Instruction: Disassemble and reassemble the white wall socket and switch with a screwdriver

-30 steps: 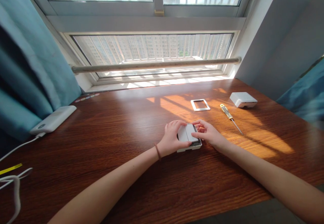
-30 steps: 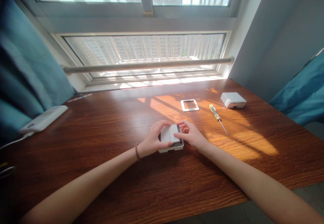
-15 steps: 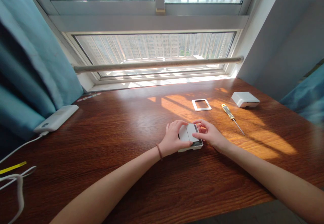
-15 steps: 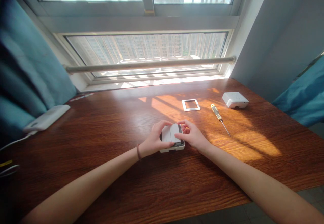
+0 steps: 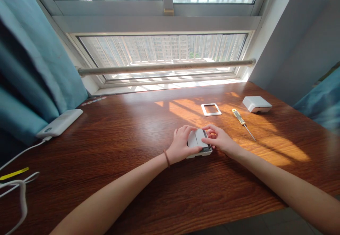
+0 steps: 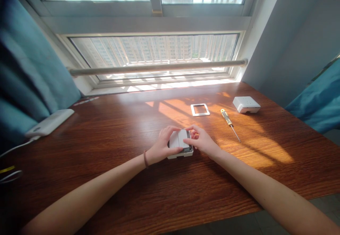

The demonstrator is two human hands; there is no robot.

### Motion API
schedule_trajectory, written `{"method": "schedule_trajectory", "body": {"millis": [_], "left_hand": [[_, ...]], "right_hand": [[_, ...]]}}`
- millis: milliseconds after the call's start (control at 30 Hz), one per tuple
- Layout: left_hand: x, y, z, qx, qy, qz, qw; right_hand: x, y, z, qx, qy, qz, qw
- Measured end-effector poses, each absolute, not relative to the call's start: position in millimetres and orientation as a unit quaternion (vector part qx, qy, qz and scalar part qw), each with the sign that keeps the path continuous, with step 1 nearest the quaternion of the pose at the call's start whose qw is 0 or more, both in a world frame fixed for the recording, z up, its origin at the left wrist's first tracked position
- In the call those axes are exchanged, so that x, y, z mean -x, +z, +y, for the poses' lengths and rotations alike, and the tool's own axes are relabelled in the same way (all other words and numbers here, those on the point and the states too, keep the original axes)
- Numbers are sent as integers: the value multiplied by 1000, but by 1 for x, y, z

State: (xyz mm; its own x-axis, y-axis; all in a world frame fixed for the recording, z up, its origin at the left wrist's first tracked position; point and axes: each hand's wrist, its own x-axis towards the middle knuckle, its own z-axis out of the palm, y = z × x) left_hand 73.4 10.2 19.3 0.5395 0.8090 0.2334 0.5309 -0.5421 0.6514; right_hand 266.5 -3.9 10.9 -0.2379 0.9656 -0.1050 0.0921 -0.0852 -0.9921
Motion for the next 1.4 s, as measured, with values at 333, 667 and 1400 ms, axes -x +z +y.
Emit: {"method": "schedule_trajectory", "body": {"millis": [333, 667, 1400], "left_hand": [[-73, 20, 11, -862, 245, 385, 221], [-72, 18, 10, -855, 267, 377, 237], [-70, 2, 24, -688, 432, 426, 398]], "right_hand": [[-267, 16, -3, 486, 558, -561, 372], [-263, 9, -11, 499, 533, -547, 410], [-321, -3, 65, 569, 54, -750, 331]]}}
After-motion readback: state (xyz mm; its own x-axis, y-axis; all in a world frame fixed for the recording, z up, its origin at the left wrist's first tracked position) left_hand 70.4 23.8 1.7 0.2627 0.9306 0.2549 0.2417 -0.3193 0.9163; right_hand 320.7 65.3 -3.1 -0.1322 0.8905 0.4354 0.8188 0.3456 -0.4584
